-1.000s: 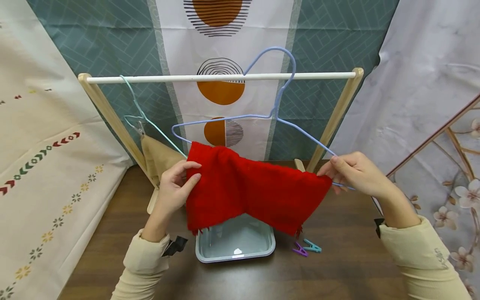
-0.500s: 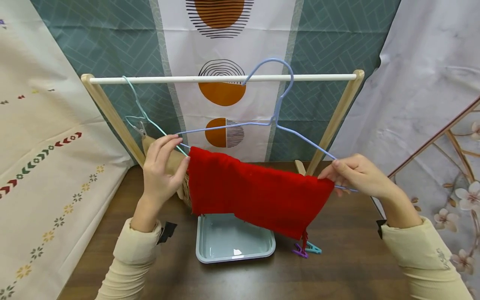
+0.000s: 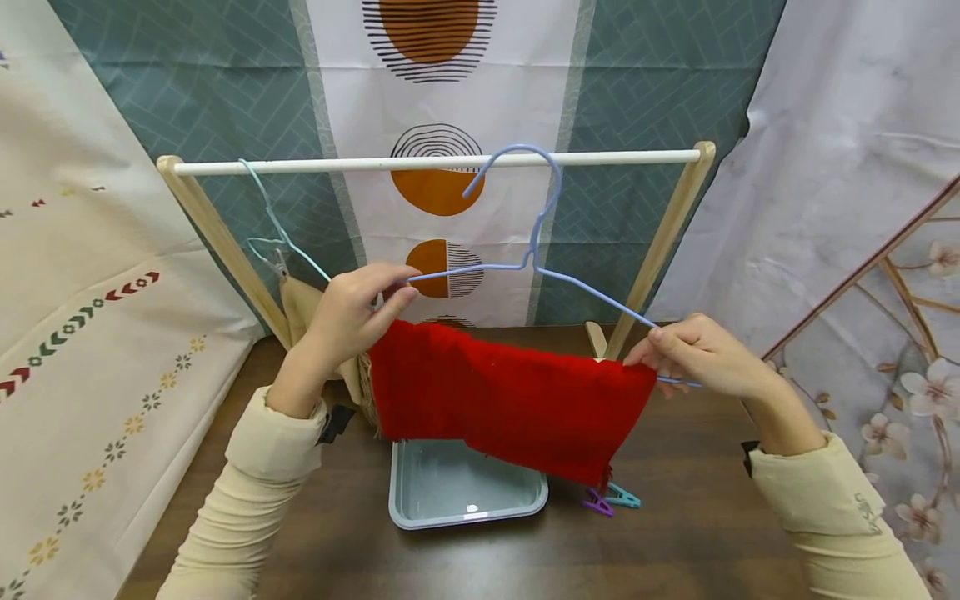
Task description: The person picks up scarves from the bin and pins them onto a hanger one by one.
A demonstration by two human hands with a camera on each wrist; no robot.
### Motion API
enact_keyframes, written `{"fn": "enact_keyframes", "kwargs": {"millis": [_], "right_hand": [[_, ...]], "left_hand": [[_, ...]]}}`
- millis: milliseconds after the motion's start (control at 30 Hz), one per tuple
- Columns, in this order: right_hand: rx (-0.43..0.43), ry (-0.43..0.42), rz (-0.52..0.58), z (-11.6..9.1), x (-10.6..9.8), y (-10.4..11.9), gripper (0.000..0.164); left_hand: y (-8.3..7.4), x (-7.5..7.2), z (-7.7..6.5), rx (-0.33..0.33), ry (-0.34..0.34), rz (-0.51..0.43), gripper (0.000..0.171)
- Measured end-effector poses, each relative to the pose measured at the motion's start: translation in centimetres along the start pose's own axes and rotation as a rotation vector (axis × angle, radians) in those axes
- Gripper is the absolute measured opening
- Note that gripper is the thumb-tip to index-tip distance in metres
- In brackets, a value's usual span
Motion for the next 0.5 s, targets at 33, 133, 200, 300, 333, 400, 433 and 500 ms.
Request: {"fn": "enact_keyframes", "kwargs": {"millis": [33,133,200,300,333,400,433,500], "right_hand": [[-0.007,0.002,0.008,-0.04,-0.01,-0.06,0.039],[0.003,0.008,0.008,-0.17,-0.11,-0.26,0.041],[0.023,0.014,0.024,-0.24,-0.17,-0.44,0.042],[0.095,0.036,0.047,-0.34,-0.26,-0.67,0.040],[0.133,0.043,0.036,-0.38,-0.30,-0.68,0.037],[0.218,0.056,-0.013,-0.45,-0.38,-0.61,0.032],[0.256,0.063,-0.048,-0.47,-0.40,-0.52,0.028],[0.314,0.075,-0.132,-0.47,-0.36,-0.31,0.020]], "left_hand": [[0.10,0.02,0.02,0.003,0.006,-0.024,0.010],[0.41,0.07,0.13,-0.010,0.034,-0.130,0.006],[0.54,0.13,0.16,-0.041,0.050,-0.224,0.007],[0.54,0.25,0.05,-0.104,0.047,-0.345,0.010],[0.46,0.27,0.00,-0.124,0.041,-0.373,0.011],[0.22,0.30,-0.11,-0.150,0.019,-0.408,0.012],[0.09,0.32,-0.16,-0.158,0.007,-0.416,0.013],[-0.21,0.31,-0.18,-0.165,-0.018,-0.422,0.013]]}}
Point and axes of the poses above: each hand's wrist, its own z-axis towards the middle knuckle, its own x-axis out of the palm, y = z × x, the point moved 2 cm from there along z, towards the middle knuckle, and after that the axes turned 6 degrees about -x, right-handed, at the moved point
